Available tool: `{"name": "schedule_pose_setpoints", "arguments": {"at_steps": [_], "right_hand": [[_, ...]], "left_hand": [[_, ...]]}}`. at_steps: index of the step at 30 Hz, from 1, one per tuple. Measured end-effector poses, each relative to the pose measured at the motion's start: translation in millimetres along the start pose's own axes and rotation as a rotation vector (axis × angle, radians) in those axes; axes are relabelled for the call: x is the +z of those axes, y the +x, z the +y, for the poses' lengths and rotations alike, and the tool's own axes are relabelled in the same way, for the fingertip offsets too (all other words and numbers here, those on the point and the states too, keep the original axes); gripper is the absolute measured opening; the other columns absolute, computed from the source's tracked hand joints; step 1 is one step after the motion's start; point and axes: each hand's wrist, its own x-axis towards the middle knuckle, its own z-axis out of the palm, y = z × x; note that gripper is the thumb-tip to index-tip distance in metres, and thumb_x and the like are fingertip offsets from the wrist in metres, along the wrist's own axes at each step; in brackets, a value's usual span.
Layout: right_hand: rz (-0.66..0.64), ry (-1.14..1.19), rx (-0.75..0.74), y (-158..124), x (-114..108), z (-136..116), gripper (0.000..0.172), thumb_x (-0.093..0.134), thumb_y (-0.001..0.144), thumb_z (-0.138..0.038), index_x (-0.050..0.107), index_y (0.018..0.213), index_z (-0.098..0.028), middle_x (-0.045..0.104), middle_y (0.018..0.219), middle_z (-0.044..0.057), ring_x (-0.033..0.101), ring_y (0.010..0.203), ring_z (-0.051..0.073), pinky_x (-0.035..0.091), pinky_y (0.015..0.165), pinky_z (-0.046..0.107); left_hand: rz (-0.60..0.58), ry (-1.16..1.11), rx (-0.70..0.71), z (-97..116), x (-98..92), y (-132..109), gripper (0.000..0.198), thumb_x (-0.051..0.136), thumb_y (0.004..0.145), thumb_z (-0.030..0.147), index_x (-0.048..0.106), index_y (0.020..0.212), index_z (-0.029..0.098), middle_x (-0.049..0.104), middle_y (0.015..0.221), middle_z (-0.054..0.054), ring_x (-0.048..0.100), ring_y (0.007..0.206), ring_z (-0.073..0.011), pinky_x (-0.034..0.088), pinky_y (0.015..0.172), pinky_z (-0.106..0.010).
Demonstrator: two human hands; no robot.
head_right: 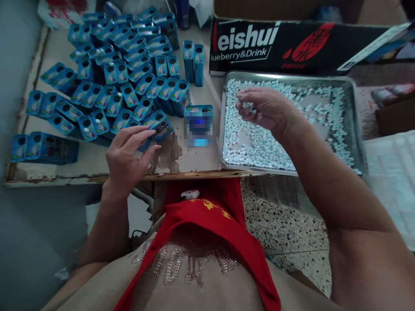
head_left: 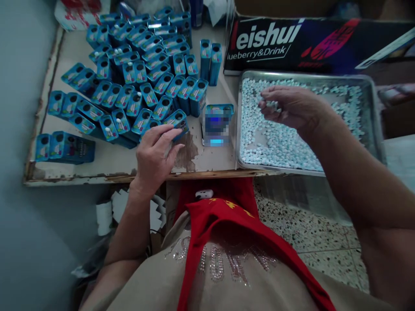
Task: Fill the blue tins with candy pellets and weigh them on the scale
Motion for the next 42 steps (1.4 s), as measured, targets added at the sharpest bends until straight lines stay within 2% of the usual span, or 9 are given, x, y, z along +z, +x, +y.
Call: {"name": "schedule_pose_setpoints", "arguments": {"at_steps": [3,9,15,21,27,30,34,38,42], "right_hand": [[0.002,-0.014,0.03,-2,2,-1,0.019,0.062,0.094,0.004,0.066,0.092,-0.014,0.063,0.076,0.001,0.055,0.062,0.007,0.039,0.054,0.016],[-0.259,-0.233,-0.103,1,8,-17,0.015,0.071,0.102,-0.006,0.067,0.09,-0.015,0.061,0.069,0.0,0.048,0.054,0.007,0.034,0.05,0.018],[-0.403,-0.398,-0.193,11,24,-41,0.017,0.067,0.103,0.0,0.068,0.094,-0.014,0.062,0.068,-0.001,0.05,0.055,0.008,0.036,0.048,0.018],[-0.488,-0.353,-0.199,14,40,-46,0.018,0.07,0.103,-0.001,0.067,0.092,-0.014,0.062,0.068,-0.002,0.051,0.054,0.006,0.039,0.047,0.015],[-0.494,-0.344,-0.203,12,29,-45,0.01,0.071,0.102,-0.008,0.067,0.095,-0.014,0.06,0.069,-0.003,0.046,0.054,0.006,0.036,0.049,0.016],[-0.368,-0.515,-0.226,10,2,-40,0.005,0.078,0.099,-0.018,0.073,0.1,-0.016,0.065,0.075,0.0,0.056,0.065,0.012,0.046,0.06,0.022],[-0.201,-0.839,-0.24,12,-28,-6,0.02,0.086,0.087,-0.017,0.082,0.105,-0.025,0.077,0.124,0.007,0.068,0.124,0.028,0.054,0.112,0.044],[0.046,-0.238,-0.096,14,-17,45,0.016,0.077,0.1,-0.04,0.075,0.106,-0.025,0.078,0.118,0.007,0.071,0.12,0.027,0.058,0.108,0.045],[0.068,0.552,0.151,16,10,68,0.035,0.07,0.105,-0.06,0.063,0.103,-0.026,0.074,0.096,0.005,0.073,0.1,0.026,0.064,0.09,0.041]], "left_hand": [[-0.011,-0.034,0.011,4,8.2,4,0.036,0.076,0.106,0.047,0.075,0.136,0.028,0.074,0.138,-0.01,0.07,0.132,-0.0292,0.057,0.122,-0.047],[0.002,-0.13,-0.023,13,25.3,12,0.04,0.078,0.104,0.049,0.074,0.138,0.027,0.073,0.138,-0.009,0.07,0.133,-0.0276,0.059,0.122,-0.045],[0.062,-0.351,-0.181,15,34.1,6,0.038,0.081,0.103,0.037,0.072,0.139,0.027,0.073,0.132,-0.006,0.078,0.107,-0.0182,0.07,0.097,-0.033],[0.014,-0.519,-0.257,12,54.7,-7,0.041,0.08,0.097,0.023,0.071,0.137,0.024,0.074,0.127,-0.006,0.079,0.103,-0.0171,0.071,0.096,-0.033],[0.029,-0.591,-0.373,10,99.5,-6,0.065,0.081,0.097,0.024,0.055,0.157,0.024,0.072,0.143,-0.014,0.074,0.133,-0.0275,0.065,0.114,-0.045],[0.057,-0.569,-0.358,7,131.5,12,0.083,0.087,0.091,0.02,0.047,0.164,0.023,0.062,0.16,-0.019,0.063,0.15,-0.0333,0.055,0.126,-0.052],[0.051,-0.577,-0.342,2,156.6,52,0.065,0.09,0.088,0.019,0.062,0.147,0.022,0.074,0.142,-0.015,0.072,0.132,-0.0316,0.059,0.118,-0.049],[-0.052,-0.38,-0.117,17,144.7,102,0.034,0.081,0.096,0.017,0.074,0.128,0.024,0.076,0.125,-0.009,0.072,0.121,-0.0288,0.059,0.112,-0.045],[-0.148,-0.103,0.281,59,125.8,147,0.03,0.067,0.104,0.013,0.079,0.126,0.029,0.075,0.128,-0.009,0.064,0.133,-0.0301,0.048,0.125,-0.05]]}}
